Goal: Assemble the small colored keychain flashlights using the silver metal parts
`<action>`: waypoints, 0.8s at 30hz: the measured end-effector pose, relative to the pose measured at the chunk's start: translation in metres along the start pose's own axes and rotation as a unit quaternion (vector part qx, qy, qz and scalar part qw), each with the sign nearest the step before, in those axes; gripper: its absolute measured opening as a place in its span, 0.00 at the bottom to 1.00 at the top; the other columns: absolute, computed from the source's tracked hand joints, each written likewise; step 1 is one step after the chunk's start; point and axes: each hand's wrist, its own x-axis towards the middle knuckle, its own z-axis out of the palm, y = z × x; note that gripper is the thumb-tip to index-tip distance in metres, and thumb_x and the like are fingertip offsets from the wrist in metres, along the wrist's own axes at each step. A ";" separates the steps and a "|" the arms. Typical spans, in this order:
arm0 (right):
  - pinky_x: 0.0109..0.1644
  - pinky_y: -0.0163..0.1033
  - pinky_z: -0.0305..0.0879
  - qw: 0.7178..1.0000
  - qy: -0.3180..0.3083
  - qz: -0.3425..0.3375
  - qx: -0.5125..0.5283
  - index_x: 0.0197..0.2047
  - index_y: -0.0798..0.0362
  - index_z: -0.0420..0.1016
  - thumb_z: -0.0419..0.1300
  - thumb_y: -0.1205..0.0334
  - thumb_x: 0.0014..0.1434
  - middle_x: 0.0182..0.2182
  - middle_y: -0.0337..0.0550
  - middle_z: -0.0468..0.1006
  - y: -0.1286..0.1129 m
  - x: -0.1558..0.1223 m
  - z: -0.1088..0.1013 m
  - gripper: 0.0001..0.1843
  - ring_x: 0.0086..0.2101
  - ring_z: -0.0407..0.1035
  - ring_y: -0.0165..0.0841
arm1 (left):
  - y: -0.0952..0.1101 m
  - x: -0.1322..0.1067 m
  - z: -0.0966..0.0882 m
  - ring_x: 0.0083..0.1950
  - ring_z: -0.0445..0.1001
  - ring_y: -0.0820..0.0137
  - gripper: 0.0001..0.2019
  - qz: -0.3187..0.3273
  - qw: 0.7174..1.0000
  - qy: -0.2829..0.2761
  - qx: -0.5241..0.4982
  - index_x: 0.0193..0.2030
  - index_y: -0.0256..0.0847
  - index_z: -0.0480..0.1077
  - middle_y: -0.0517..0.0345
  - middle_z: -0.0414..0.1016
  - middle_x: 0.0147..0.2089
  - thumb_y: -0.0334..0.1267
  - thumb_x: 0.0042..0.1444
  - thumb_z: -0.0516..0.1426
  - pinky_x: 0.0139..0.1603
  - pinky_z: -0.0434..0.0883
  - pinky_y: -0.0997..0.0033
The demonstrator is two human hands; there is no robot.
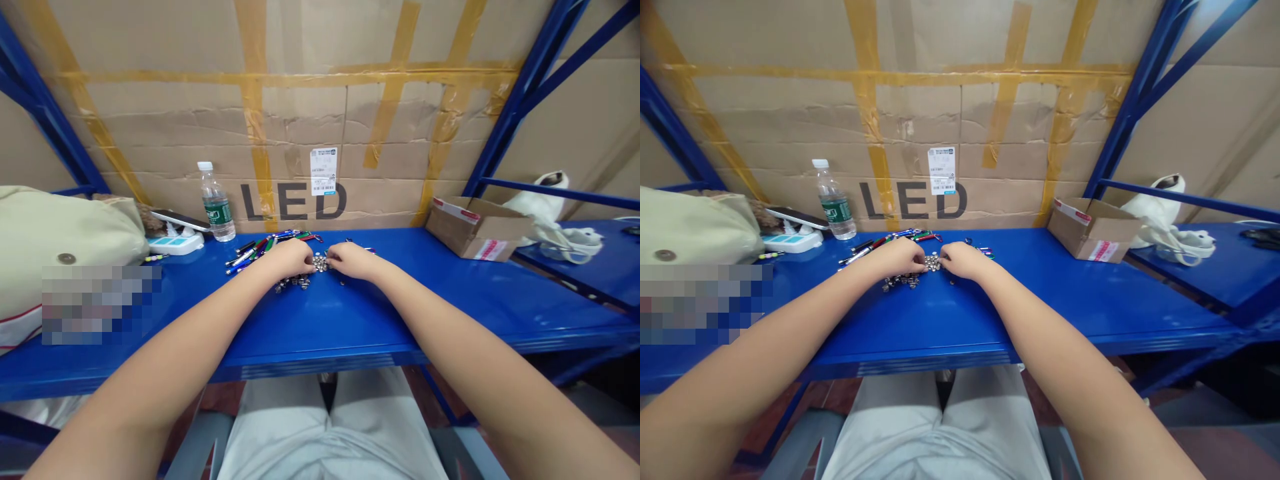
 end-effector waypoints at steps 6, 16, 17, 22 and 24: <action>0.33 0.33 0.56 0.999 -0.005 -0.037 0.032 0.35 0.54 0.77 0.56 0.64 0.56 0.33 0.43 0.79 -0.001 0.000 0.000 0.08 0.33 0.69 0.32 | -0.003 0.005 0.003 0.30 0.73 0.68 0.04 -0.011 0.999 -0.023 -0.039 0.29 0.44 0.76 0.58 0.77 0.29 0.38 0.46 0.61 0.33 0.64 0.71; 0.37 0.32 0.60 0.999 -0.031 -0.021 0.033 0.39 0.52 0.79 0.57 0.68 0.54 0.36 0.41 0.80 0.003 0.001 -0.003 0.11 0.35 0.71 0.32 | -0.002 -0.002 -0.006 0.33 0.74 0.66 0.07 -0.011 0.998 -0.042 -0.050 0.32 0.42 0.76 0.57 0.79 0.33 0.32 0.44 0.61 0.33 0.66 0.71; 0.36 0.32 0.60 0.999 -0.036 -0.013 0.030 0.39 0.52 0.78 0.57 0.68 0.54 0.35 0.41 0.80 0.003 0.001 -0.004 0.11 0.34 0.71 0.32 | -0.002 -0.002 -0.006 0.34 0.75 0.67 0.07 -0.014 0.998 -0.045 -0.051 0.33 0.41 0.76 0.57 0.79 0.34 0.31 0.45 0.61 0.34 0.67 0.72; 0.36 0.32 0.60 0.999 -0.040 -0.003 0.009 0.39 0.54 0.77 0.57 0.63 0.56 0.37 0.44 0.79 0.003 0.003 0.001 0.10 0.35 0.71 0.33 | -0.001 -0.003 -0.010 0.36 0.75 0.68 0.10 -0.042 0.997 -0.067 -0.020 0.37 0.39 0.76 0.56 0.79 0.35 0.34 0.45 0.61 0.35 0.67 0.74; 0.37 0.33 0.60 0.999 -0.036 -0.007 -0.011 0.39 0.54 0.76 0.54 0.62 0.59 0.38 0.46 0.79 0.004 0.004 0.003 0.11 0.36 0.71 0.34 | -0.001 -0.003 -0.010 0.36 0.74 0.69 0.10 -0.043 0.996 -0.070 -0.029 0.37 0.39 0.76 0.57 0.79 0.35 0.33 0.45 0.61 0.34 0.66 0.76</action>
